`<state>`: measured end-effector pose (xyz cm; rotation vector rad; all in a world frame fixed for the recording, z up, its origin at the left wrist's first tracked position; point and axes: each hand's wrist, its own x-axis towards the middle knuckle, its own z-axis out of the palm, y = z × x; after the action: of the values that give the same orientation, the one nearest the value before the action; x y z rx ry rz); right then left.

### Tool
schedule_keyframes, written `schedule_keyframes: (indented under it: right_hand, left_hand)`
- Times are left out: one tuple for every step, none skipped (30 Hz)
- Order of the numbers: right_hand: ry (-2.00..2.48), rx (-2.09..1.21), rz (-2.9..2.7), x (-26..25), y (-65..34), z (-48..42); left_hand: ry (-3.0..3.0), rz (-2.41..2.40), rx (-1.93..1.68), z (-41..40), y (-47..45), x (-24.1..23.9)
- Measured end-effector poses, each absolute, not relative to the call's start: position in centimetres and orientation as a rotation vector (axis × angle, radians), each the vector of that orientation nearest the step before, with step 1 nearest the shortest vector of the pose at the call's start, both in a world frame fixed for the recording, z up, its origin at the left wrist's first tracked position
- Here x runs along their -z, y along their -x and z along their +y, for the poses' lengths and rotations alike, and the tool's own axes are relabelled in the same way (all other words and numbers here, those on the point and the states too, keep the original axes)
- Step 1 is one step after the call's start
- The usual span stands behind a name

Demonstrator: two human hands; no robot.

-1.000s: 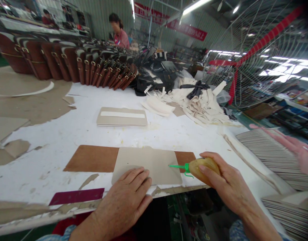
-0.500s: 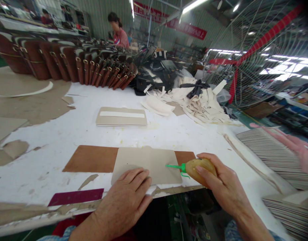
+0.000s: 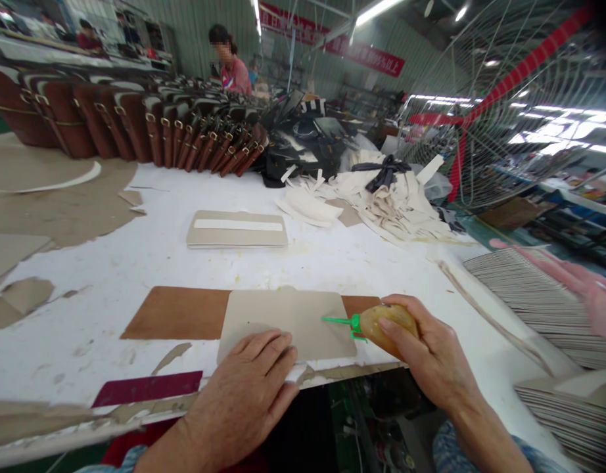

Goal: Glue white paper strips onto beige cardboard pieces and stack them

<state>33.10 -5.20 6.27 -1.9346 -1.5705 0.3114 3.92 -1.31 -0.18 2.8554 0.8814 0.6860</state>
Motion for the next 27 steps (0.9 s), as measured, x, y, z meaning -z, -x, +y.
schedule_keyframes:
  right_hand:
    - [1.937,-0.301,-1.565,-6.3,-33.1,-5.2]
    - [1.948,-0.291,-1.558,-6.3,-33.1,-5.1]
    - [1.965,-0.282,-1.549,-6.3,-33.2,-5.2]
    - [1.984,-0.275,-1.541,-6.3,-33.3,-5.2]
    - [2.0,-0.269,-1.536,-6.4,-33.4,-5.2]
    - [2.01,-0.26,-1.535,-6.4,-33.5,-5.2]
    - [2.013,-0.252,-1.537,-6.5,-33.6,-5.3]
    - [2.008,-0.244,-1.543,-6.6,-33.6,-5.3]
    - [2.001,-0.235,-1.548,-6.7,-33.7,-5.4]
    - [1.995,-0.235,-1.555,-6.8,-33.8,-5.4]
    - [1.992,-0.24,-1.56,-6.9,-33.8,-5.5]
    - [1.99,-0.25,-1.564,-7.0,-33.9,-5.5]
    - [1.988,-0.264,-1.567,-7.1,-33.9,-5.6]
    - [1.984,-0.275,-1.571,-7.2,-33.9,-5.6]
    - [1.979,-0.283,-1.573,-7.2,-33.9,-5.7]
    - [1.972,-0.289,-1.575,-7.2,-33.9,-5.7]
    - [1.964,-0.294,-1.575,-7.1,-33.8,-5.6]
    - [1.956,-0.302,-1.578,-7.1,-33.7,-5.6]
    - [1.949,-0.31,-1.58,-7.0,-33.6,-5.5]
    - [1.945,-0.318,-1.58,-7.0,-33.6,-5.4]
    - [1.944,-0.325,-1.578,-6.9,-33.5,-5.2]
    - [1.945,-0.325,-1.576,-6.9,-33.4,-5.1]
    - [1.947,-0.32,-1.574,-6.9,-33.4,-4.9]
    - [1.948,-0.315,-1.571,-6.9,-33.3,-4.8]
    - [1.947,-0.314,-1.571,-7.0,-33.3,-4.7]
    - [1.943,-0.318,-1.574,-7.1,-33.2,-4.6]
    - [1.935,-0.325,-1.579,-7.1,-33.2,-4.5]
  left_hand:
    - [-2.861,0.881,-0.685,-1.3,-3.9,0.2]
    - [-2.872,0.877,-0.685,-1.3,-3.9,0.1]
    - [-2.883,0.873,-0.686,-1.3,-3.9,0.1]
    - [-2.893,0.87,-0.688,-1.3,-3.9,0.0]
    - [-2.902,0.867,-0.691,-1.3,-3.9,0.0]
    - [-2.909,0.863,-0.695,-1.3,-3.9,-0.1]
    - [-2.914,0.861,-0.698,-1.3,-4.0,-0.1]
    - [-2.916,0.862,-0.7,-1.3,-4.0,-0.2]
    - [-2.917,0.865,-0.706,-1.3,-4.0,-0.2]
    - [-2.916,0.867,-0.709,-1.3,-4.0,-0.1]
    - [-2.916,0.867,-0.71,-1.3,-4.0,-0.1]
    - [-2.916,0.867,-0.707,-1.3,-4.0,-0.1]
    - [-2.915,0.866,-0.702,-1.3,-4.0,0.0]
    - [-2.914,0.865,-0.7,-1.3,-3.9,0.0]
    - [-2.911,0.866,-0.697,-1.3,-3.9,0.1]
    - [-2.908,0.87,-0.698,-1.3,-3.9,0.1]
    - [-2.905,0.873,-0.704,-1.4,-3.9,0.2]
    - [-2.902,0.875,-0.707,-1.4,-3.9,0.2]
    - [-2.9,0.874,-0.708,-1.4,-3.9,0.3]
    - [-2.898,0.873,-0.709,-1.4,-3.9,0.3]
    - [-2.897,0.873,-0.707,-1.4,-3.9,0.3]
    - [-2.898,0.872,-0.706,-1.4,-3.9,0.3]
    - [-2.9,0.871,-0.706,-1.4,-3.9,0.2]
    - [-2.905,0.869,-0.71,-1.4,-3.9,0.2]
    - [-2.909,0.867,-0.715,-1.4,-3.9,0.2]
    - [-2.914,0.866,-0.719,-1.3,-4.0,0.1]
    - [-2.919,0.864,-0.722,-1.3,-4.0,0.1]
